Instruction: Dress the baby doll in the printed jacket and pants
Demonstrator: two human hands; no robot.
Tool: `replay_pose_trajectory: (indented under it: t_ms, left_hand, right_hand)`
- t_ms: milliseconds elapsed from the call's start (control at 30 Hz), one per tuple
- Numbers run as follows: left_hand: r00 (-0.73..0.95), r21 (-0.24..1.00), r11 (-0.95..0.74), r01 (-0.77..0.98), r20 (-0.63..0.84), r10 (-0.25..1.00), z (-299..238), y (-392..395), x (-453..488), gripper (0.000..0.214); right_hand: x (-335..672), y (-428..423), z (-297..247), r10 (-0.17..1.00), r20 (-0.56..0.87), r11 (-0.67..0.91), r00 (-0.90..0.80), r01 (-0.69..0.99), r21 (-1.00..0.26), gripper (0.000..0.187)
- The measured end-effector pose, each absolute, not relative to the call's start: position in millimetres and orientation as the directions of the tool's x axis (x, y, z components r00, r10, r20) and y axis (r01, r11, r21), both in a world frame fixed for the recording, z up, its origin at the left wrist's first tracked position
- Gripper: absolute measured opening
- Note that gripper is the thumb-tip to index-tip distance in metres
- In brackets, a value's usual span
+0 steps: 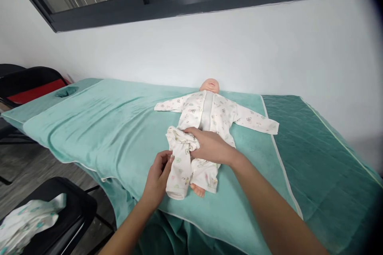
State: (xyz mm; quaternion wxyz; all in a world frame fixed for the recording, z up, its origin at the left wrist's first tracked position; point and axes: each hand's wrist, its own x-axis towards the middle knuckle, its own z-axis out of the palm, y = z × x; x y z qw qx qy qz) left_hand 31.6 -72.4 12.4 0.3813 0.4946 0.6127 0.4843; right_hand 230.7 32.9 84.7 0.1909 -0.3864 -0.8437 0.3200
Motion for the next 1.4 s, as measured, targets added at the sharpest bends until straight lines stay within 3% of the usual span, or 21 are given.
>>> replay_pose_trajectory:
  t_ms: [100, 267, 400, 600, 700, 767, 833, 933, 1033, 1100, 1167, 1233, 1333, 1400]
  left_hand:
    - [-0.272, 0.969, -0.007, 0.249, 0.076, 0.959, 9.5, -62.1, 32.9, 0.031]
    - [-0.353, 0.873, -0.039, 0.486, 0.237, 0.905, 15.8, -31.7, 28.1, 0.027]
    - [-0.328, 0.79, 0.016, 0.613, 0.236, 0.915, 22.7, -23.0, 28.6, 0.028]
    - [-0.415, 0.874, -0.007, 0.486, 0.238, 0.878, 29.1, -14.5, 25.9, 0.019]
    - [-0.468, 0.905, -0.124, 0.406, 0.322, 0.823, 48.0, 13.9, 24.9, 0.015]
    - [-0.42, 0.895, -0.2, 0.399, 0.372, 0.828, 65.4, 36.6, 28.8, 0.015]
    - [-0.264, 0.861, -0.233, 0.451, 0.378, 0.887, 80.8, 54.8, 36.8, 0.016]
    - [0.095, 0.7, -0.33, 0.634, 0.353, 0.931, 90.8, 66.8, 51.3, 0.025]
    - [0.274, 0.489, -0.415, 0.767, 0.336, 0.901, 86.3, 64.3, 60.6, 0.038]
    - [0.27, 0.455, -0.414, 0.788, 0.348, 0.898, 81.8, 61.3, 62.6, 0.035]
    - [0.222, 0.503, -0.402, 0.765, 0.38, 0.898, 79.6, 61.8, 62.0, 0.022]
    - [0.117, 0.647, -0.352, 0.676, 0.377, 0.919, 78.8, 68.1, 58.8, 0.005]
    - [-0.107, 0.913, -0.234, 0.335, 0.284, 0.953, 72.9, 87.7, 45.0, 0.025]
    - [-0.245, 0.968, -0.232, 0.1, 0.25, 0.937, 62.6, 104.0, 28.1, 0.028]
  right_hand:
    - [228.4, 33.5, 81.9, 0.789, 0.1, 0.492, -0.606, 0.527, -0.693, 0.062]
    - [224.8, 39.1, 73.1, 0.857, 0.263, 0.474, -0.443, 0.48, -0.738, 0.054]
    - [222.8, 41.9, 69.1, 0.883, 0.279, 0.437, -0.379, 0.444, -0.782, 0.055]
    - [237.3, 44.7, 77.4, 0.787, 0.295, 0.453, -0.542, 0.184, -0.872, 0.038]
    - [250.0, 51.7, 79.3, 0.836, 0.443, 0.479, -0.324, 0.034, -0.877, 0.034]
    - [256.1, 58.4, 76.7, 0.845, 0.531, 0.535, -0.068, 0.124, -0.836, 0.03]
    - [258.2, 64.8, 71.0, 0.817, 0.572, 0.502, 0.074, 0.397, -0.768, 0.032]
    - [253.2, 69.0, 60.3, 0.816, 0.573, 0.339, 0.075, 0.741, -0.579, 0.045]
    - [244.4, 64.6, 55.0, 0.848, 0.53, 0.289, 0.018, 0.821, -0.491, 0.052]
    - [240.3, 60.1, 55.3, 0.864, 0.503, 0.293, 0.0, 0.813, -0.504, 0.045]
    - [238.9, 57.6, 56.3, 0.878, 0.478, 0.281, 0.021, 0.786, -0.55, 0.032]
    - [239.8, 58.6, 55.6, 0.893, 0.446, 0.26, 0.067, 0.731, -0.631, 0.022]
    - [244.2, 65.3, 50.0, 0.899, 0.4, 0.25, 0.179, 0.541, -0.803, 0.015]
    - [248.8, 70.4, 44.4, 0.895, 0.361, 0.253, 0.26, 0.371, -0.894, 0.017]
